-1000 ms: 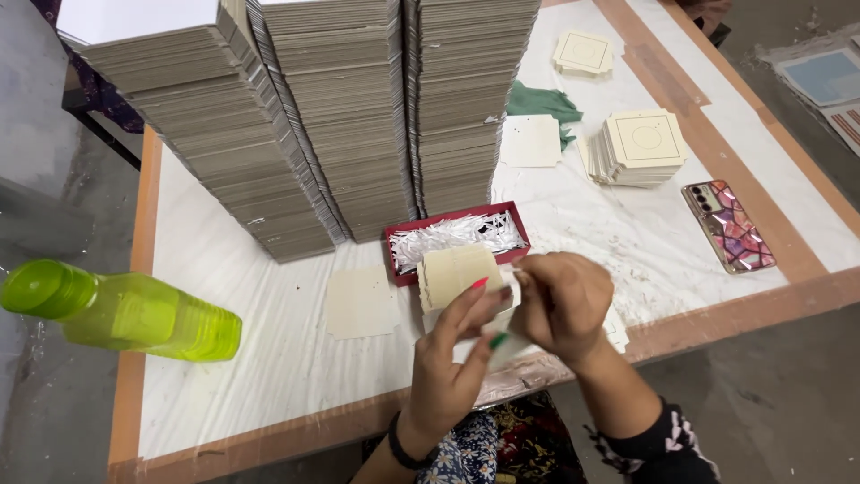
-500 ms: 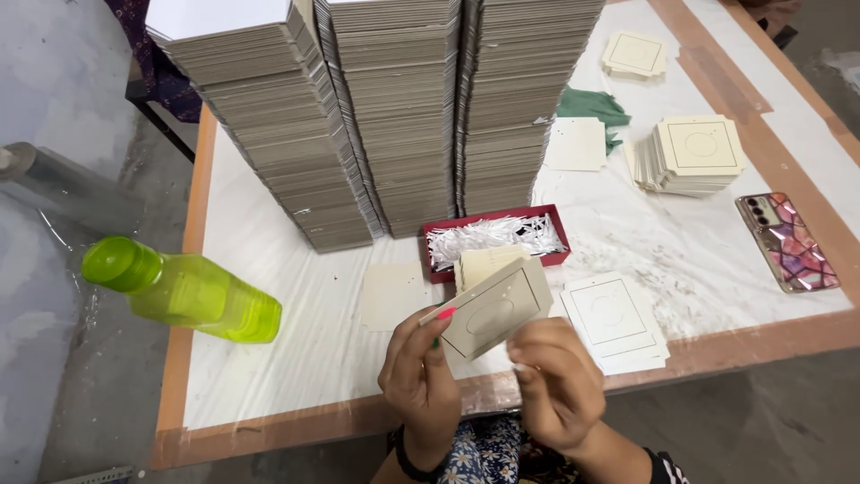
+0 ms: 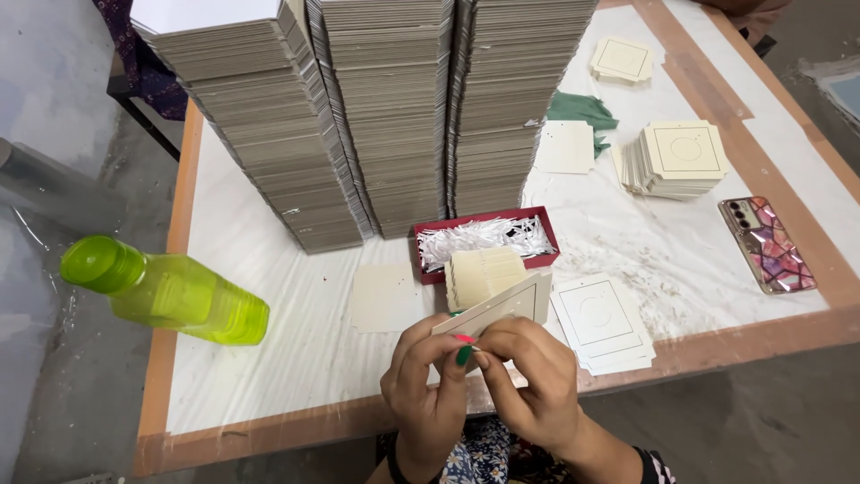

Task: The person inserts small white paper pieces into pre-cut slots on square cards, then places the assembled cards into a stack. The person repeats this process for multiple cards throughout the clip.

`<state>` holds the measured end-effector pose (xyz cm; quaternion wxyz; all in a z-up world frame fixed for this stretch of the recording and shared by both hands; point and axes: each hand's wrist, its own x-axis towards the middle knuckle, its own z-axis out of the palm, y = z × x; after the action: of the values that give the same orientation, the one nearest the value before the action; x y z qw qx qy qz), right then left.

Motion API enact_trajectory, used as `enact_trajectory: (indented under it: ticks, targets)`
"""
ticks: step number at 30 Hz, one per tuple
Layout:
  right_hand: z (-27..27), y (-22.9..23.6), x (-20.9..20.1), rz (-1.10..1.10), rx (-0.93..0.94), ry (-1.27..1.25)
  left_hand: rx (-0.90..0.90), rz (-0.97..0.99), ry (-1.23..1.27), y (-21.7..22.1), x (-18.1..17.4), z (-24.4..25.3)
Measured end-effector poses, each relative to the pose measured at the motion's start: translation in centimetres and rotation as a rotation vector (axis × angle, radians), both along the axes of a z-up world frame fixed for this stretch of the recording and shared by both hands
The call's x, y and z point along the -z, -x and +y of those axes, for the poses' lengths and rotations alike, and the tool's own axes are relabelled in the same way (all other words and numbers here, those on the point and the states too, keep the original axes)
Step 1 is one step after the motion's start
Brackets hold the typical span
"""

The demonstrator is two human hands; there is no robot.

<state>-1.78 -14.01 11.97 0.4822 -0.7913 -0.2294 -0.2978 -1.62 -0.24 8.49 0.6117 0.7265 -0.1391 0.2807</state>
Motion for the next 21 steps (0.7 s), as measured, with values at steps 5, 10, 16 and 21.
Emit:
enact_trajectory:
  ticks: [5, 10, 16, 21]
  targets:
    - [0.0, 0.2, 0.0, 0.051, -0.059, -0.109, -0.010, -0.019, 0.023, -0.1, 0.2, -0.3]
    - [-0.5, 0.5, 2.2, 0.094, -0.092, -0.209, 0.018, 0.028, 0.092, 0.3, 0.8, -0.5]
    - [-1.3, 0.8, 3.1, 0.183, -0.150, -0.568, 0.088, -0.013, 0.160, 0.7, 2.0, -0.4]
    - [-1.6, 0.9, 1.6, 0.238, -0.083, -0.530, 0.159, 0.078, 0.111, 0.9, 0.7, -0.2]
